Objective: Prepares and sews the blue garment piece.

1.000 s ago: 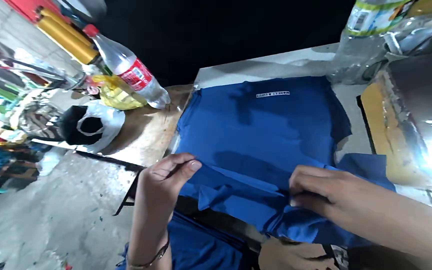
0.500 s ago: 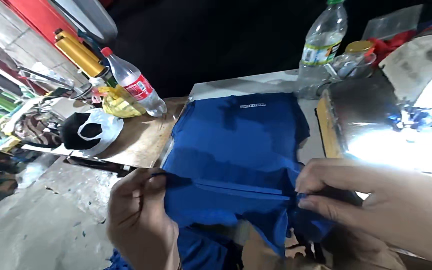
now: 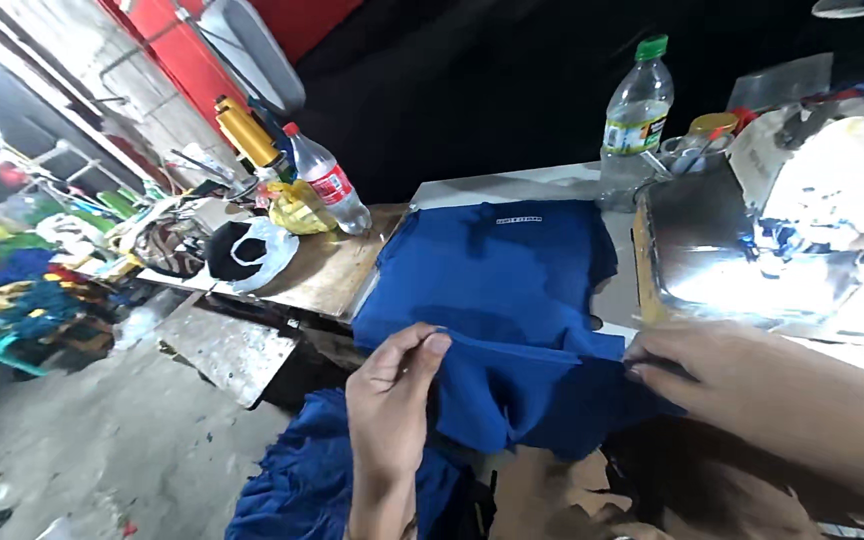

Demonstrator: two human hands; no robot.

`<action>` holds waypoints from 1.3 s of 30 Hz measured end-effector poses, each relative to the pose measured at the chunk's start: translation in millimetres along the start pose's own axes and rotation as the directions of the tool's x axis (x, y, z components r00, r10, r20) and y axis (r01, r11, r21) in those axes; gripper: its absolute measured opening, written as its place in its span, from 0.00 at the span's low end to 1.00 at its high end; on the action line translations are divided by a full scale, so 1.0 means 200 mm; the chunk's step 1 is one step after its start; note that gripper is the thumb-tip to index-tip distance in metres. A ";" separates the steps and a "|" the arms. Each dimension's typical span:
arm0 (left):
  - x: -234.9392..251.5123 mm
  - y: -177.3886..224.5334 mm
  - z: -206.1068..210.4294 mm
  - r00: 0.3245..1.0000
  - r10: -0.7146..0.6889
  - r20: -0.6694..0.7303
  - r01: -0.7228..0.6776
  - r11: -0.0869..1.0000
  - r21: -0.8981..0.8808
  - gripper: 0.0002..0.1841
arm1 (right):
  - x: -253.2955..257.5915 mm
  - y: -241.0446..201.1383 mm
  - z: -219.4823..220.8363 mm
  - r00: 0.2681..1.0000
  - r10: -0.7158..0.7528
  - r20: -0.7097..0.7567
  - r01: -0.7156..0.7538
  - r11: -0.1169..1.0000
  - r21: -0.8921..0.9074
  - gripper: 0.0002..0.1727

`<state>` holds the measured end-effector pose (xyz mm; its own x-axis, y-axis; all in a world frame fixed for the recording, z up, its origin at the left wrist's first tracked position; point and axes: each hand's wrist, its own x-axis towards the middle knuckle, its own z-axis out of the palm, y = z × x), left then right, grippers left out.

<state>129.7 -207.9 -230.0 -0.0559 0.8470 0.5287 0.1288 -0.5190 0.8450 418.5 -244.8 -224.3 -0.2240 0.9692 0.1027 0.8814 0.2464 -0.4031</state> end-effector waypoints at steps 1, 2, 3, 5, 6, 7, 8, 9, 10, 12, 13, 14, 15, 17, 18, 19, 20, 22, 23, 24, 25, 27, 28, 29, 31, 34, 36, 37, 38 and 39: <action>-0.03 0.00 0.02 0.999 -0.030 -0.028 0.030 1.000 -0.002 0.06 | -0.03 -0.01 -0.01 1.000 -0.010 -0.011 0.010 1.000 -0.002 0.05; -0.05 0.00 0.03 0.997 -0.051 -0.058 0.051 0.999 -0.012 0.06 | -0.06 -0.01 -0.03 0.999 -0.030 -0.015 0.030 0.999 0.017 0.05; -0.06 -0.01 0.05 0.994 -0.071 -0.087 0.068 0.997 -0.031 0.06 | -0.09 0.00 -0.05 0.998 -0.057 0.011 0.056 0.996 0.065 0.05; -0.09 -0.03 0.08 0.987 -0.095 -0.131 0.083 0.992 -0.100 0.07 | -0.15 0.02 -0.08 0.978 -0.194 0.076 0.178 0.967 0.180 0.09; -0.11 -0.05 0.11 0.982 -0.094 -0.163 0.071 0.988 -0.137 0.07 | -0.16 0.02 -0.10 0.966 -0.232 0.111 0.204 0.954 0.219 0.10; -0.13 -0.06 0.14 0.976 -0.081 -0.202 0.049 0.986 -0.161 0.07 | -0.18 0.03 -0.08 0.963 -0.262 0.055 0.250 0.953 0.170 0.10; -0.15 -0.08 0.17 0.969 -0.051 -0.240 0.010 0.986 -0.166 0.07 | -0.19 0.04 -0.05 0.966 -0.259 -0.016 0.260 0.961 0.092 0.10; -0.18 -0.08 0.20 0.965 0.007 -0.264 -0.046 0.988 -0.144 0.07 | -0.21 0.04 -0.03 0.969 -0.243 -0.050 0.245 0.968 0.051 0.10; -0.19 -0.07 0.21 0.958 0.086 -0.273 -0.116 0.988 -0.099 0.09 | -0.25 0.02 -0.04 0.970 -0.241 -0.036 0.243 0.967 0.078 0.10; -0.11 -0.02 0.21 0.927 0.262 -0.267 -0.270 0.963 0.008 0.11 | -0.30 -0.04 -0.15 0.962 -0.254 0.099 0.223 0.942 0.249 0.08; -0.02 0.02 0.20 0.908 0.359 -0.215 -0.351 0.933 0.075 0.11 | -0.32 -0.07 -0.22 0.956 -0.247 0.159 0.183 0.925 0.334 0.09; 0.09 0.07 0.18 0.888 0.448 -0.106 -0.433 0.891 0.137 0.08 | -0.35 -0.09 -0.27 0.961 -0.243 0.130 0.178 0.907 0.382 0.09; 0.21 0.12 0.18 0.868 0.497 0.017 -0.492 0.853 0.174 0.05 | -0.37 -0.08 -0.28 0.970 -0.242 0.034 0.207 0.887 0.413 0.09; 0.44 0.23 0.31 0.828 0.496 0.261 -0.546 0.820 0.174 0.06 | -0.40 -0.03 -0.25 0.972 -0.186 -0.142 0.232 0.845 0.482 0.10; 0.53 0.26 0.42 0.797 0.468 0.380 -0.547 0.828 0.127 0.06 | -0.41 0.01 -0.21 0.972 -0.128 -0.199 0.215 0.829 0.517 0.11; 0.58 0.26 0.57 0.778 0.408 0.477 -0.498 0.864 0.074 0.05 | -0.42 0.06 -0.15 0.972 -0.048 -0.231 0.168 0.827 0.537 0.11; 0.61 0.24 0.72 0.745 0.325 0.582 -0.426 0.904 0.041 0.05 | -0.43 0.10 -0.09 0.969 0.050 -0.243 0.094 0.831 0.548 0.12; 0.61 0.10 1.03 0.626 0.127 0.770 -0.260 0.964 0.052 0.04 | -0.44 0.20 0.06 0.937 0.288 -0.200 -0.130 0.814 0.567 0.13; 0.61 -0.02 1.19 0.557 0.030 0.830 -0.200 0.975 0.099 0.04 | -0.45 0.24 0.14 0.909 0.390 -0.149 -0.240 0.780 0.578 0.13; 0.60 -0.12 1.31 0.494 -0.026 0.869 -0.217 0.964 0.153 0.06 | -0.45 0.29 0.21 0.881 0.461 -0.108 -0.316 0.742 0.592 0.13; 0.57 -0.20 1.40 0.460 -0.027 0.887 -0.318 0.928 0.193 0.07 | -0.45 0.32 0.27 0.861 0.499 -0.103 -0.347 0.722 0.599 0.13; 0.49 -0.25 1.46 0.501 0.042 0.865 -0.489 0.838 0.242 0.08 | -0.47 0.37 0.35 0.844 0.514 -0.152 -0.326 0.719 0.614 0.12; 0.44 -0.24 1.46 0.546 0.115 0.830 -0.547 0.799 0.249 0.08 | -0.47 0.39 0.37 0.838 0.511 -0.189 -0.301 0.723 0.621 0.11; 0.40 -0.23 1.45 0.581 0.180 0.794 -0.599 0.755 0.267 0.08 | -0.47 0.40 0.38 0.834 0.509 -0.212 -0.279 0.722 0.633 0.11; 0.31 -0.20 1.42 0.606 0.218 0.765 -0.651 0.688 0.320 0.08 | -0.47 0.42 0.41 0.832 0.502 -0.234 -0.241 0.709 0.663 0.11; 0.24 -0.20 1.40 0.607 0.260 0.751 -0.692 0.637 0.339 0.08 | -0.46 0.44 0.44 0.835 0.486 -0.257 -0.195 0.699 0.688 0.10; 0.22 -0.21 1.41 0.600 0.278 0.750 -0.710 0.617 0.340 0.09 | -0.46 0.44 0.43 0.833 0.498 -0.240 -0.200 0.677 0.708 0.11; 0.21 -0.20 1.42 0.601 0.264 0.755 -0.707 0.616 0.347 0.09 | -0.45 0.44 0.43 0.829 0.512 -0.226 -0.214 0.662 0.718 0.12; 0.20 -0.20 1.41 0.605 0.237 0.760 -0.694 0.625 0.357 0.10 | -0.45 0.44 0.43 0.825 0.521 -0.220 -0.218 0.651 0.727 0.12; 0.18 -0.19 1.41 0.612 0.209 0.763 -0.673 0.644 0.363 0.12 | -0.45 0.44 0.43 0.824 0.521 -0.222 -0.210 0.645 0.735 0.12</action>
<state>401.1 -125.0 -266.5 0.7477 0.4981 0.4393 0.4806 -0.8623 0.1598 480.6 -310.8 -347.3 0.3671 0.9271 0.0761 0.3094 -0.0445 -0.9499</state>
